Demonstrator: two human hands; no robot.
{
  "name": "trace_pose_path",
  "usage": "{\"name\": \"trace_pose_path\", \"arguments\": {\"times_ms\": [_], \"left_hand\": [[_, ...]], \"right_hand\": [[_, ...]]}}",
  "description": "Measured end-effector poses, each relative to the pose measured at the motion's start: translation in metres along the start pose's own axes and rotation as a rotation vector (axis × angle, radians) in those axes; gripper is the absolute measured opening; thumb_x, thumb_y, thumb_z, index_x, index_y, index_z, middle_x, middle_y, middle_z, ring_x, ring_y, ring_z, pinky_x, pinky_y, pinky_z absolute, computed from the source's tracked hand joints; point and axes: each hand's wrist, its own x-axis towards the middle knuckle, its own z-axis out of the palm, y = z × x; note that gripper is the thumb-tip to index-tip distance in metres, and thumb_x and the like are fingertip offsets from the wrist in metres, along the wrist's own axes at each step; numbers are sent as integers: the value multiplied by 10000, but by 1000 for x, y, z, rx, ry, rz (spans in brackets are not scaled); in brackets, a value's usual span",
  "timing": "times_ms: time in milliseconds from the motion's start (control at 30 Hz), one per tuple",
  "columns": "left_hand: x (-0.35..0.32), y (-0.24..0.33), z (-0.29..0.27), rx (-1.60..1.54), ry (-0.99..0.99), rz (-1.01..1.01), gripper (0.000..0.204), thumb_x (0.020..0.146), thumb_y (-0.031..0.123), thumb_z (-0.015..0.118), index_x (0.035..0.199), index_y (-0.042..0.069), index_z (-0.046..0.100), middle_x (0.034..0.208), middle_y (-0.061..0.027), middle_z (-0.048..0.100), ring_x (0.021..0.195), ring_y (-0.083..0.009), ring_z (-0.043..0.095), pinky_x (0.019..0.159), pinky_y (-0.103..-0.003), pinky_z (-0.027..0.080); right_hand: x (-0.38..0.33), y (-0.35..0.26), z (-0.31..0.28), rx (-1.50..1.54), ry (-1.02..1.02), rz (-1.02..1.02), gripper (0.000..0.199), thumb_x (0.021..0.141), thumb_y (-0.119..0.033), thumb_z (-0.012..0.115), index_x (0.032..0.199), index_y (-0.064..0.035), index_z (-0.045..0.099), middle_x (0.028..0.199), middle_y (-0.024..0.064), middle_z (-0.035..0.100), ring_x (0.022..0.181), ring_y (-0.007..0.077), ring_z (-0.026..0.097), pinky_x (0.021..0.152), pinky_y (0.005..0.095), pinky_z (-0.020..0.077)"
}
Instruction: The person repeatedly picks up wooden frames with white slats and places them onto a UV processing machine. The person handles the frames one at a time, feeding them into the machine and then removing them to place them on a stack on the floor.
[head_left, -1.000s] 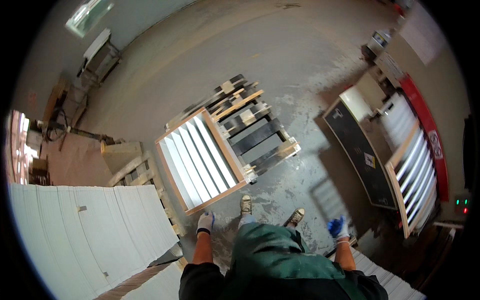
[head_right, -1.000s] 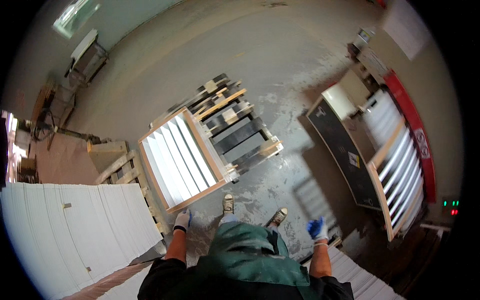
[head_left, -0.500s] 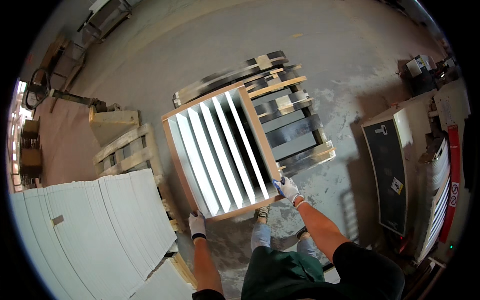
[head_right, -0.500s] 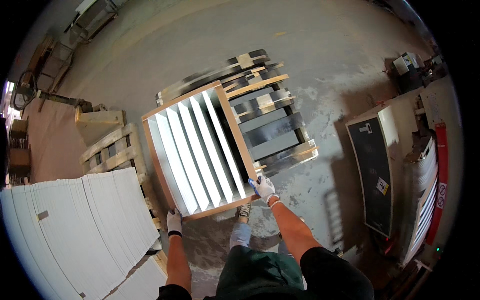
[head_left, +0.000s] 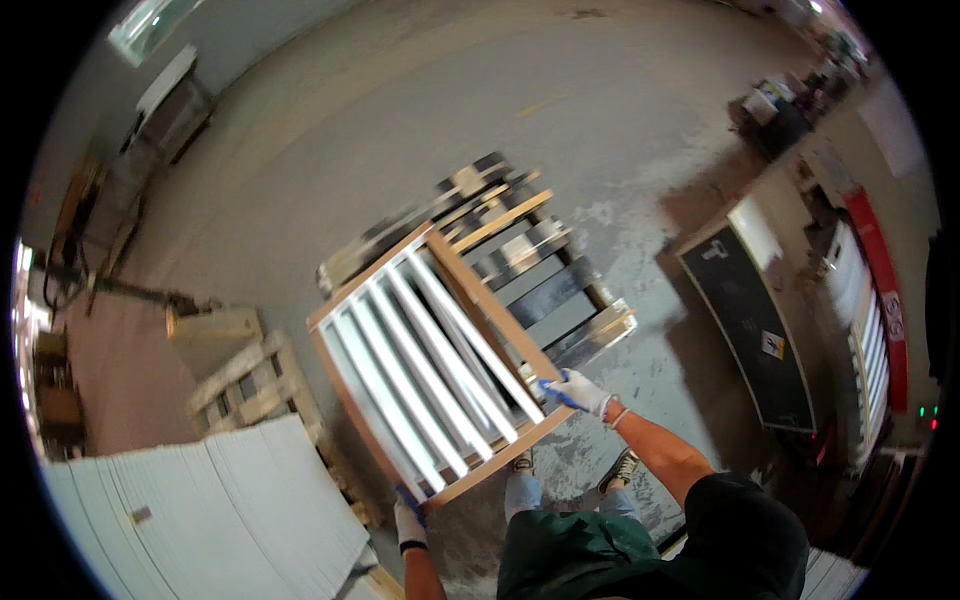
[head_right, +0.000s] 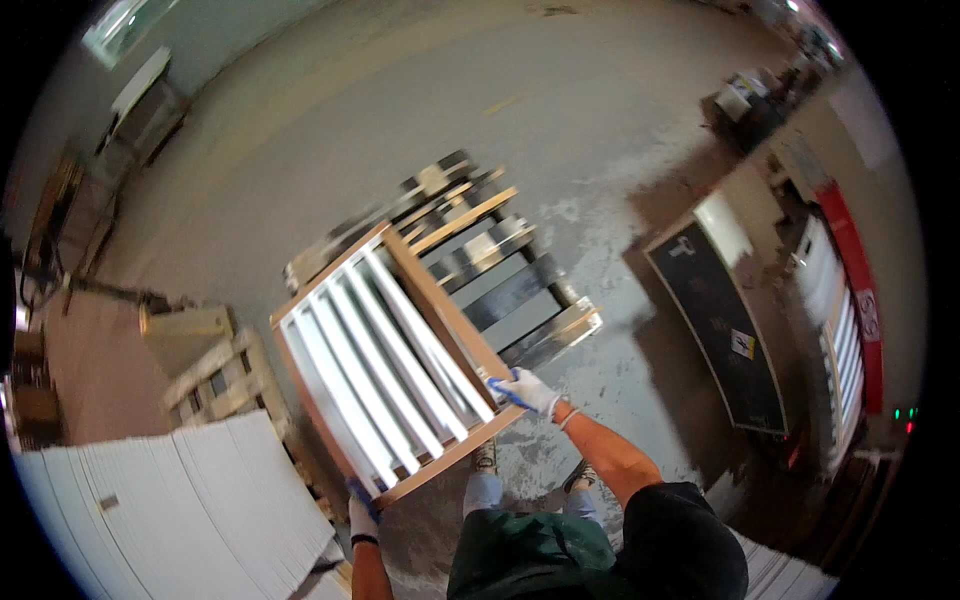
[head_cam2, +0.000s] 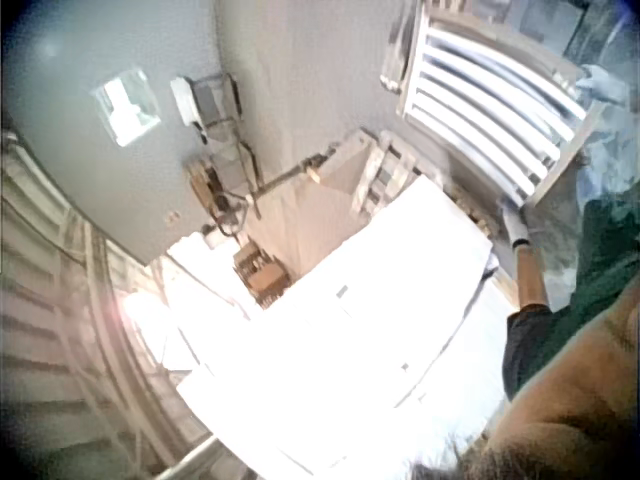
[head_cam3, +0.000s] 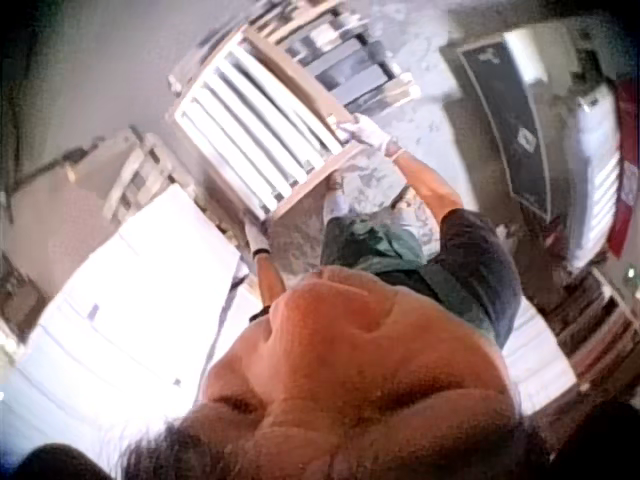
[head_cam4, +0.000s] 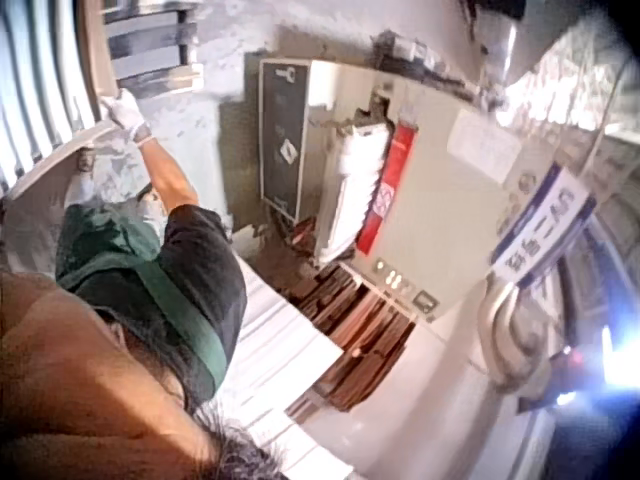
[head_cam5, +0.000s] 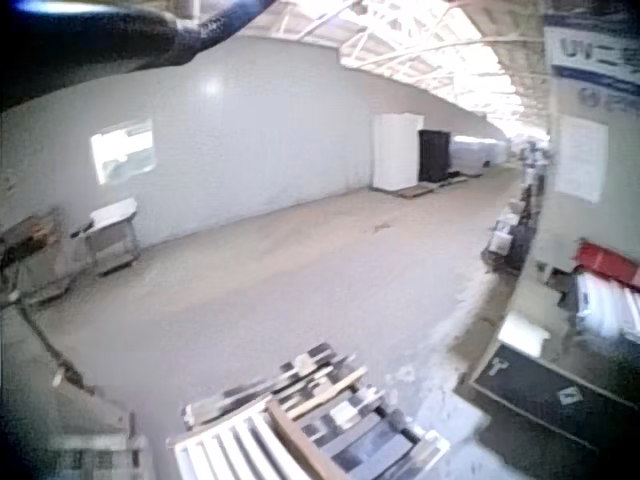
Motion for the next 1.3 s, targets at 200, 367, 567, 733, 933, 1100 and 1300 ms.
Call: {"name": "trace_pose_path", "arguments": {"times_ms": [200,367,567,733,933,1100,1300], "left_hand": [[-54,26,2,-150,-57,125,666,1046,572,320,1406,37,489,1335,-134,582,1157,-304,601,960,-435,513],[-83,9,47,-97,-288,178,641,1048,543,364,1341,-10,505,1265,-149,593,1059,-293,629,884,-395,539],[-140,58,179,390,-460,321,610,1058,503,389,1258,-57,525,1164,-164,616,965,-269,644,799,-382,540],[-284,145,333,441,-574,519,576,1060,461,432,1165,-92,559,1008,-166,634,827,-219,630,717,-366,533],[-335,164,468,960,-837,861,600,1065,463,398,867,-67,598,704,-155,574,654,-242,565,620,-403,448],[-413,147,539,1075,-871,1041,661,1061,487,361,789,-72,585,654,-207,541,634,-324,555,650,-459,430],[-421,113,589,1347,-968,1070,509,1082,384,349,1007,-57,591,874,-260,616,847,-417,597,775,-505,454]], "right_hand": [[-93,-75,-45,-269,195,-89,556,874,-517,679,646,-12,632,565,106,583,600,248,617,615,384,478],[-238,-70,-130,-43,305,7,460,872,-465,714,804,-14,652,675,97,621,565,192,597,571,348,476],[-439,-17,-212,390,624,-11,298,885,-308,752,915,-20,681,657,-5,574,556,67,523,503,263,424],[-564,46,-234,536,1038,-72,184,890,-174,737,951,-5,696,676,-23,585,559,42,485,502,242,383],[-637,138,-234,808,1385,-197,125,894,-81,707,961,22,687,712,-16,594,589,51,506,531,239,395],[-678,195,-232,1043,1505,-275,103,913,-84,685,933,16,674,710,-1,590,578,78,539,504,262,405],[-695,235,-252,1157,1524,-254,102,889,-107,714,893,-17,666,685,12,578,547,115,553,492,279,441]]}}
